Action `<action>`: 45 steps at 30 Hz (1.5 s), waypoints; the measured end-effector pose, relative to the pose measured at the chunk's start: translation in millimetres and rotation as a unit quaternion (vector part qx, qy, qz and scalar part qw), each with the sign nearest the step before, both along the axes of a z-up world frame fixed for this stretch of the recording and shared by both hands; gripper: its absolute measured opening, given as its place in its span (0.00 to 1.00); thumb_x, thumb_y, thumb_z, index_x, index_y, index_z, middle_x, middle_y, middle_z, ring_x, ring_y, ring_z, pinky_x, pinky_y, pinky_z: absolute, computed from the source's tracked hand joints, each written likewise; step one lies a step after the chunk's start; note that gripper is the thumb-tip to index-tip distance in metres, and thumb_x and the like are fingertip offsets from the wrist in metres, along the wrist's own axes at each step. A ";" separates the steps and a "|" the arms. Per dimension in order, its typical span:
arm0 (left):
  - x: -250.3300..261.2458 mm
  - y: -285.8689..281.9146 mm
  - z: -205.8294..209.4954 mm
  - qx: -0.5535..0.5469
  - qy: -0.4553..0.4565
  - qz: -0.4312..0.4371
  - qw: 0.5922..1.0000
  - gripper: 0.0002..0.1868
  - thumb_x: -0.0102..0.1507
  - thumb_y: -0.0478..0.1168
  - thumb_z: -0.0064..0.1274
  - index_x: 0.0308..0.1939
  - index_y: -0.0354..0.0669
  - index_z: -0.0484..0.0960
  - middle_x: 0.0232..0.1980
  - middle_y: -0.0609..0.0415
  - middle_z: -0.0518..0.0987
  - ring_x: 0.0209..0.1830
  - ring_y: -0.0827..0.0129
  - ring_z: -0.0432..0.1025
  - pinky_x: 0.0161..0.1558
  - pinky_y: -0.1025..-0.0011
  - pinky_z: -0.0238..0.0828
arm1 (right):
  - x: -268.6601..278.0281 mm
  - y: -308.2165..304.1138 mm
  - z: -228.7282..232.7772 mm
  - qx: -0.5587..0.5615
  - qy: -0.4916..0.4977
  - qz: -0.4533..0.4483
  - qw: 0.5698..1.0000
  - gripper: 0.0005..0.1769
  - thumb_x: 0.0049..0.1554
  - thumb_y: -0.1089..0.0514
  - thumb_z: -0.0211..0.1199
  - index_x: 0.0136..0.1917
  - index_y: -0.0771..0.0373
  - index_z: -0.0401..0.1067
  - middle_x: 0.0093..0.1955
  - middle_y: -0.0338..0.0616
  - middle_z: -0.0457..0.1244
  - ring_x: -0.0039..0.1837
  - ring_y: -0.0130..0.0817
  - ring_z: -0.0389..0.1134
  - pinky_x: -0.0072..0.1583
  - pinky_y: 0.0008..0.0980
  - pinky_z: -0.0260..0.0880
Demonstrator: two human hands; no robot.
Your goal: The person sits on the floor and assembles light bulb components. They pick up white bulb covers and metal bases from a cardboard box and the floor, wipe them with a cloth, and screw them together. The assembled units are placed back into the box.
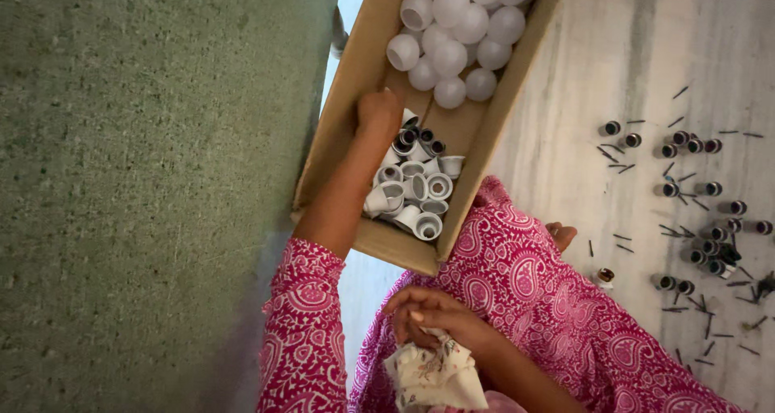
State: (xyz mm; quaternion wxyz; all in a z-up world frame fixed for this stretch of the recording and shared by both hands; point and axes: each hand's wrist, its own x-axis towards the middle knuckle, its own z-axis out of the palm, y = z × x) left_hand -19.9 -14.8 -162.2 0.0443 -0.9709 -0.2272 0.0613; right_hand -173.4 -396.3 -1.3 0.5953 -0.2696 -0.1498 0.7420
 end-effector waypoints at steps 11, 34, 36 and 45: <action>-10.1 2.3 2.1 0.009 -0.021 -0.066 0.998 0.09 0.58 0.41 0.56 0.37 0.48 0.90 0.45 0.45 0.85 0.42 0.55 0.82 0.37 0.59 0.79 | -1.7 -1.3 -8.1 0.015 -0.011 0.001 1.000 0.25 0.65 0.49 0.61 0.66 0.69 0.67 0.46 0.47 0.69 0.33 0.21 0.59 0.35 0.21 0.56; 100.8 -78.5 6.6 -0.249 -0.137 -0.103 0.953 0.09 0.55 0.42 0.63 0.36 0.43 0.87 0.40 0.41 0.84 0.42 0.48 0.80 0.41 0.53 0.76 | -9.3 -1.0 -8.2 -0.040 -0.007 -0.021 0.999 0.27 0.60 0.51 0.61 0.65 0.74 0.66 0.45 0.51 0.67 0.32 0.23 0.58 0.36 0.23 0.57; 108.2 -86.8 9.5 -0.261 -0.103 -0.113 0.953 0.10 0.53 0.41 0.63 0.37 0.45 0.87 0.40 0.42 0.84 0.42 0.48 0.80 0.41 0.53 0.76 | -6.7 1.5 -10.2 -0.019 -0.013 -0.016 1.000 0.26 0.61 0.51 0.60 0.64 0.74 0.66 0.45 0.51 0.67 0.31 0.23 0.58 0.35 0.23 0.57; 67.0 -65.3 -1.3 -0.190 -0.072 -0.122 0.971 0.08 0.58 0.40 0.56 0.37 0.45 0.88 0.41 0.43 0.84 0.42 0.48 0.80 0.40 0.51 0.77 | -8.2 2.6 -10.2 -0.025 -0.008 -0.007 1.000 0.26 0.62 0.53 0.62 0.66 0.74 0.66 0.42 0.48 0.65 0.31 0.23 0.57 0.34 0.24 0.56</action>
